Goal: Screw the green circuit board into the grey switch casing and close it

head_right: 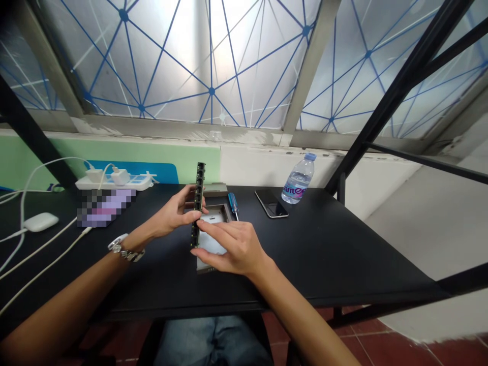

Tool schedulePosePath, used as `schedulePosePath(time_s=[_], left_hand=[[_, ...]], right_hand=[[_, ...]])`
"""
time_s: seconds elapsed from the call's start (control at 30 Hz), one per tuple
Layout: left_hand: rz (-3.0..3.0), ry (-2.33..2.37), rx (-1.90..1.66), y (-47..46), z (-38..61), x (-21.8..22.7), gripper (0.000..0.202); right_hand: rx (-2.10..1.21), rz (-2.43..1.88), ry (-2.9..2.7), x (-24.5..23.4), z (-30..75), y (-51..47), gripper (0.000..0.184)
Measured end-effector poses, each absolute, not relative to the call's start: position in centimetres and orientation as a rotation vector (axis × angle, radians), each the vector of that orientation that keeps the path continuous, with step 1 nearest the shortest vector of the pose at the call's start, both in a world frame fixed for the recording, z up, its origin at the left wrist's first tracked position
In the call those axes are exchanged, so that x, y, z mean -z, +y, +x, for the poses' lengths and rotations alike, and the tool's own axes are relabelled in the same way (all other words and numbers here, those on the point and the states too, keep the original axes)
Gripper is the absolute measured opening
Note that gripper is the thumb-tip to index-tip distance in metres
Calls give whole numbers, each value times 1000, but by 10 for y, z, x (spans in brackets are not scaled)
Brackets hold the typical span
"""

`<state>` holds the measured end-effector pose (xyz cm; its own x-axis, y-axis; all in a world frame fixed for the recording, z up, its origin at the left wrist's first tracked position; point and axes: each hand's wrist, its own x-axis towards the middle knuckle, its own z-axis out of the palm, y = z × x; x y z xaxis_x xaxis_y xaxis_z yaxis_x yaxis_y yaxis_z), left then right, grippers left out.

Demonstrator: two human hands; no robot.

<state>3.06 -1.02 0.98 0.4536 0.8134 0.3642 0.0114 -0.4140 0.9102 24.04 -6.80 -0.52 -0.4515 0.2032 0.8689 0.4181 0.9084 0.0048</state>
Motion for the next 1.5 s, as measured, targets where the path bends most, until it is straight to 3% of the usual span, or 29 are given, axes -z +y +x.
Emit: schedulePosePath(time_s=[0.17,0.73,1.0,1.33,1.5], left_hand=[[1664,771,-1144,-9,31,-8,71],[1702,760,-1104,-8,35,0,65],[1704,732,-1133,-12,38,-4,72],[1668,759,-1163,-10,41,7,63],[1673,754,-1139,-11,40,7,64]], right_hand=[[194,-429,-2054,10,233,-76,21],[22,-475,-2156,18,233,-84,10],[138,-451,-2150,18,234,-84,15],[133,-551,-2162,18,232,-87,6],[86,-559,-2119,19,231,-89,9]])
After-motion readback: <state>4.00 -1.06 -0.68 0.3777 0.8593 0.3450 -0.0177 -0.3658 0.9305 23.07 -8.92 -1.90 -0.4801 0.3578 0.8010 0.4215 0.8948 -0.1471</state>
